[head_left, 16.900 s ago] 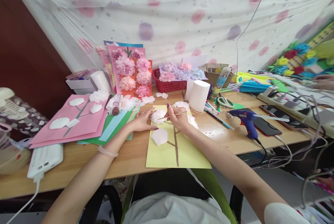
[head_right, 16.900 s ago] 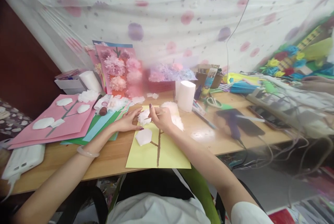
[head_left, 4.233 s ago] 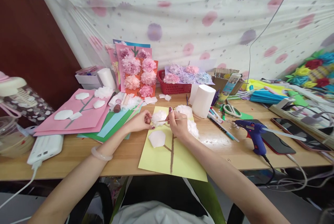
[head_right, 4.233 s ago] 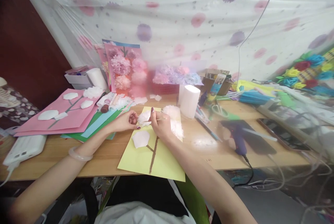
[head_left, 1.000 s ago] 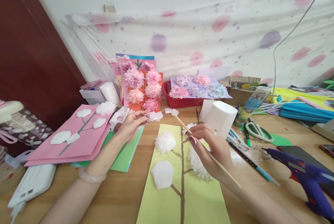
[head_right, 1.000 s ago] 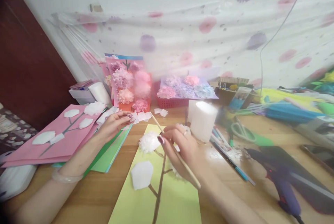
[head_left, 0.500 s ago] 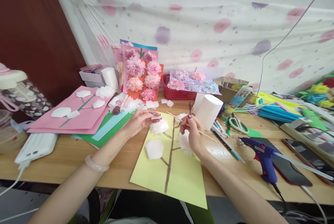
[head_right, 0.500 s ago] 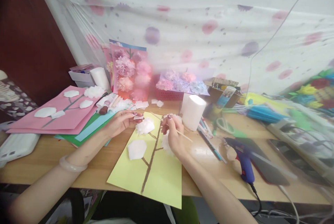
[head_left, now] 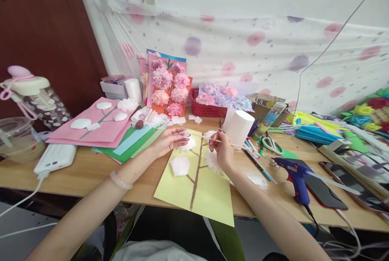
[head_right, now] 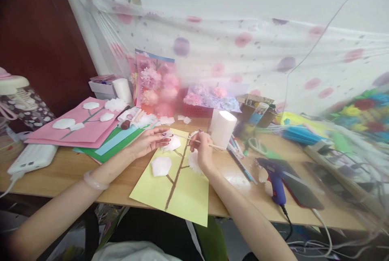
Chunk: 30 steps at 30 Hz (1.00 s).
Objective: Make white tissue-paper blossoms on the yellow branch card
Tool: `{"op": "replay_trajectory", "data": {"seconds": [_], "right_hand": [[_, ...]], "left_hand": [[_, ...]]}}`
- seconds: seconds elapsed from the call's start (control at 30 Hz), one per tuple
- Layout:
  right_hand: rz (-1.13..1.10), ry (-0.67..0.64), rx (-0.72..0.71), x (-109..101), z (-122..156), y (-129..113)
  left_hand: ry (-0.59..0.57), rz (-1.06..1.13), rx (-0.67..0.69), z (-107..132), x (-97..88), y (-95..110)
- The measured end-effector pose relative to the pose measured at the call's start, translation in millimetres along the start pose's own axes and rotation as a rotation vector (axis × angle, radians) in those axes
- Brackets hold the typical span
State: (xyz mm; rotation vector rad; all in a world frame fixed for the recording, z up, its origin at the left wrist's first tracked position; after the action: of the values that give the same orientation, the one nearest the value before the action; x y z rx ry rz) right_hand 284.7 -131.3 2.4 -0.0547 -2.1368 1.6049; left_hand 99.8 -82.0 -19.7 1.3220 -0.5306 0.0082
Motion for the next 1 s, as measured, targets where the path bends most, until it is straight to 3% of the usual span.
{"op": "replay_trajectory", "data": {"seconds": [0.17,0.67,1.0], "right_hand": [[0.003,0.011,0.004,0.1,1.3,2.6],[0.027,-0.089,0.064,7.2,3.6,11.0],[-0.021,-0.069,0.077,8.1,3.7,7.0]], "left_hand": [[0.009,-0.022,0.014,1.4,1.5,0.1],[-0.12,-0.041,0.033,6.0,10.7,1.0],[-0.102,-0.122,0.022,5.9,11.2,-3.6]]}}
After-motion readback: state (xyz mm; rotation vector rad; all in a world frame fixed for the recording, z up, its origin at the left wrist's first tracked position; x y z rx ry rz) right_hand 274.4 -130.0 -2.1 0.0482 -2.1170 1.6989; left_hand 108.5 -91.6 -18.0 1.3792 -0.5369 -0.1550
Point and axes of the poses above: each hand's wrist, its own z-axis away from the middle knuckle, its own x-axis out of the palm, y = z × x, the point moved 8 cm from there along -z, towards the middle knuckle, and after that the axes turned 6 degrees about y, right-handed, at the moved point
